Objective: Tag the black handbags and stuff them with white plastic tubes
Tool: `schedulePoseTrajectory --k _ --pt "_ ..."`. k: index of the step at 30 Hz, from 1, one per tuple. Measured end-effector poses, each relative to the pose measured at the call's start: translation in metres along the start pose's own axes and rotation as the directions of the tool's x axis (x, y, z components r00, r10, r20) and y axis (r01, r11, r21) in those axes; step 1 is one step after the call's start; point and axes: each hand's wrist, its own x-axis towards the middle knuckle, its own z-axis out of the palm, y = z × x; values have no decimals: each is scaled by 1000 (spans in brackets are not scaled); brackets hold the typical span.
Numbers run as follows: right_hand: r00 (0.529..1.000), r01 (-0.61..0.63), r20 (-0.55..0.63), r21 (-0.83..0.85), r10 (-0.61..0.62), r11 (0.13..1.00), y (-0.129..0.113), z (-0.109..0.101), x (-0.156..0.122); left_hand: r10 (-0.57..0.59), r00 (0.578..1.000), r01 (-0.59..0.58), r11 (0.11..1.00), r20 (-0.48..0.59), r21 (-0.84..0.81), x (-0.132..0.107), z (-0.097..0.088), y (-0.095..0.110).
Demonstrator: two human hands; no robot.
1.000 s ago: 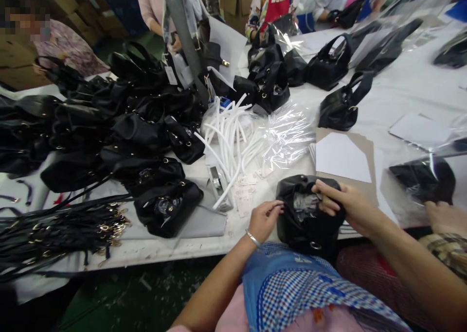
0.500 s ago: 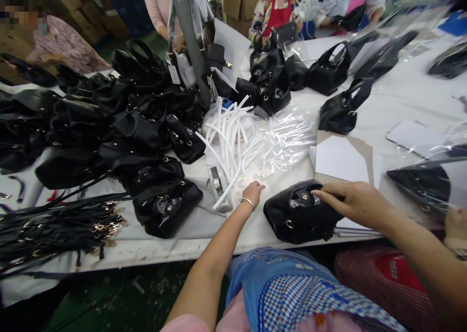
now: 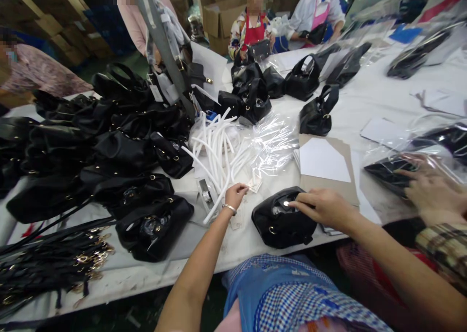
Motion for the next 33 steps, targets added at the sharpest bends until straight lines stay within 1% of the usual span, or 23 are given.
schedulePoseTrajectory --k 2,3,5,6,8,9,11,13,14,16,18,20,21,23,25,27,28,30,31,32,33 --pt "999 33 -32 -16 -34 999 0 -1 5 -44 998 37 984 -36 -177 -7 -18 10" --pt "998 53 -38 -21 -54 998 0 -1 8 -72 996 56 953 -44 -299 -10 -26 15" --pt "995 98 -23 -24 -98 995 1 1 14 -131 990 89 850 -45 -520 -19 -42 27" --pt "994 113 -7 -18 -113 993 1 3 16 -151 988 99 805 -40 -584 -23 -49 34" --pt "992 120 26 26 -121 992 -1 8 19 -166 985 107 780 -40 -616 -31 -62 48" --pt "994 103 29 72 -106 992 -4 10 21 -168 985 106 778 -43 -619 -35 -67 55" --pt "999 40 -6 221 -40 975 -14 14 25 -155 987 96 778 -42 -620 -42 -75 72" --pt "997 -11 -63 427 41 904 -28 15 32 -118 993 76 775 -25 -628 -49 -80 91" --pt "994 -15 -81 534 69 845 -36 14 36 -89 996 62 769 -10 -636 -52 -81 103" --pt "994 11 -87 706 70 708 -50 10 46 -24 999 35 750 25 -660 -58 -83 126" --pt "995 37 -84 804 51 593 -61 3 54 35 998 12 729 54 -685 -64 -85 148" --pt "996 29 -72 851 61 524 -66 -5 57 68 997 -14 713 49 -701 -68 -89 165" --pt "995 8 -57 868 85 497 -66 -9 56 70 997 -30 703 27 -710 -70 -91 171" --pt "987 -50 -24 896 162 441 -67 -17 49 42 998 -55 670 -36 -740 -74 -95 174" --pt "964 -107 -3 910 266 400 -67 -24 37 -20 996 -53 613 -82 -788 -78 -96 168" --pt "940 -165 17 897 342 411 -70 -31 24 -90 992 -22 547 -84 -837 -84 -92 155" --pt "932 -200 32 875 360 441 -73 -34 17 -121 990 0 519 -73 -855 -88 -87 147" --pt "929 -255 45 798 367 546 -78 -39 3 -169 985 52 489 -37 -871 -97 -70 127" --pt "934 -263 38 747 356 610 -81 -41 -4 -190 982 82 495 -15 -865 -102 -58 117" --pt "941 -257 23 693 337 673 -84 -42 -11 -207 978 116 518 7 -848 -108 -46 107" --pt "950 -245 7 638 312 730 -86 -42 -18 -224 974 146 563 20 -814 -114 -32 96"
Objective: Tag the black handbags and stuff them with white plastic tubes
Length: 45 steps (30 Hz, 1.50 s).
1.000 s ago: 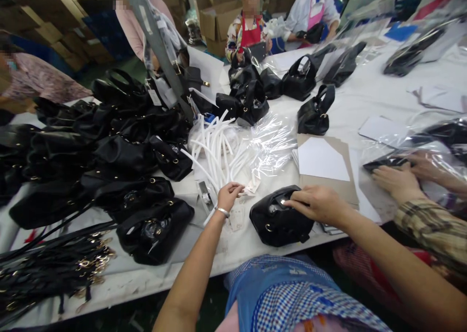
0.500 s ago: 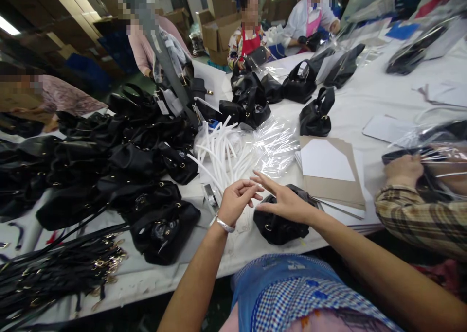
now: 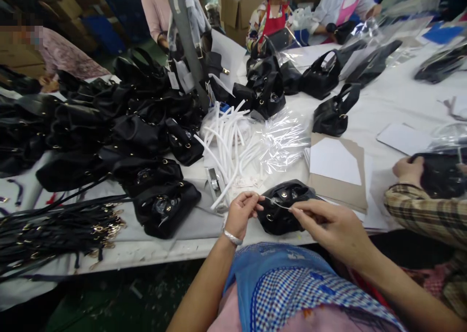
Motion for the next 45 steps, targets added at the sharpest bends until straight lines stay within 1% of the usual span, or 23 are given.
schedulePoseTrajectory --k 2,3,5,6,7,8,10,13,15,16,18,19,21,23,24,26,28,31,33,35,39,42,45 --pt "998 51 28 -113 -48 992 3 1 -11 6 1000 -6 974 -2 226 -7 -1 -34" --pt "998 61 43 -149 -56 987 6 2 -16 47 999 -48 926 10 375 -9 -1 -50" --pt "996 60 71 -186 -47 981 14 7 -21 146 987 -154 763 64 628 -13 1 -73" --pt "995 55 87 -191 -39 980 18 10 -23 187 978 -196 679 92 708 -13 2 -81" --pt "994 51 102 -191 -32 980 22 13 -24 216 970 -224 614 113 757 -13 4 -87" --pt "993 46 113 -190 -25 981 27 17 -24 235 964 -239 572 122 784 -12 5 -90" --pt "992 40 122 -190 -17 981 34 22 -25 262 956 -255 536 129 805 -10 8 -93" --pt "993 12 114 -174 8 985 40 26 -26 289 948 -277 533 135 800 -8 8 -93" --pt "988 -50 137 -113 66 992 43 22 -28 281 948 -288 567 147 772 -7 5 -91" --pt "980 -105 162 -64 114 992 44 19 -29 268 951 -291 596 157 748 -6 4 -89" --pt "941 -265 235 59 245 962 48 11 -32 240 955 -293 660 176 691 -3 2 -81" --pt "910 -359 268 126 316 925 51 6 -33 237 955 -294 684 179 668 -1 2 -74" --pt "844 -517 319 267 432 813 59 -1 -34 248 949 -313 703 193 639 6 6 -59" --pt "803 -596 341 415 489 688 69 -6 -31 257 930 -367 699 263 614 14 12 -45" --pt "797 -604 344 490 497 629 74 -6 -28 254 915 -398 695 313 599 17 15 -39" --pt "803 -580 331 629 496 518 83 -7 -19 244 888 -443 682 391 582 22 20 -34" --pt "821 -524 297 732 488 437 88 -7 -10 241 888 -446 665 392 600 24 20 -36" --pt "840 -467 264 796 474 384 88 -8 0 223 914 -396 668 338 630 23 16 -42" --pt "843 -459 263 806 468 374 83 -10 3 210 932 -356 689 296 631 20 12 -45" --pt "849 -450 252 805 464 386 78 -11 4 217 947 -320 704 237 634 15 10 -48" --pt "873 -417 199 779 445 468 72 -11 6 252 964 -247 718 88 650 3 4 -62" --pt "866 -450 206 719 456 530 75 -8 1 258 964 -229 687 63 690 -4 1 -81" --pt "844 -525 267 583 465 620 78 -4 -12 272 961 -223 628 58 746 -4 4 -96"
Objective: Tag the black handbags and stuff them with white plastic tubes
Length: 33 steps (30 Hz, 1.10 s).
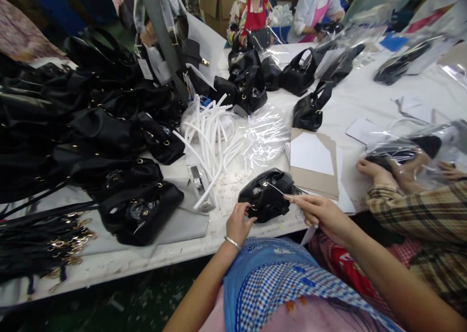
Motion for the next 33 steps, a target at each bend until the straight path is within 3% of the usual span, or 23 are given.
schedulePoseTrajectory --k 4,12,20,33 --pt "999 4 44 -197 5 980 14 9 -15 12 999 -11 1000 -42 15 5 10 3" --pt "979 203 94 -485 -180 851 16 42 -18 -31 999 28 991 -17 -131 3 9 6" --pt "960 270 92 -558 -265 785 25 41 -14 -149 989 141 910 9 -389 -3 15 5" --pt "976 216 88 -486 -199 847 42 47 8 -101 995 91 943 -15 -321 -3 16 7"
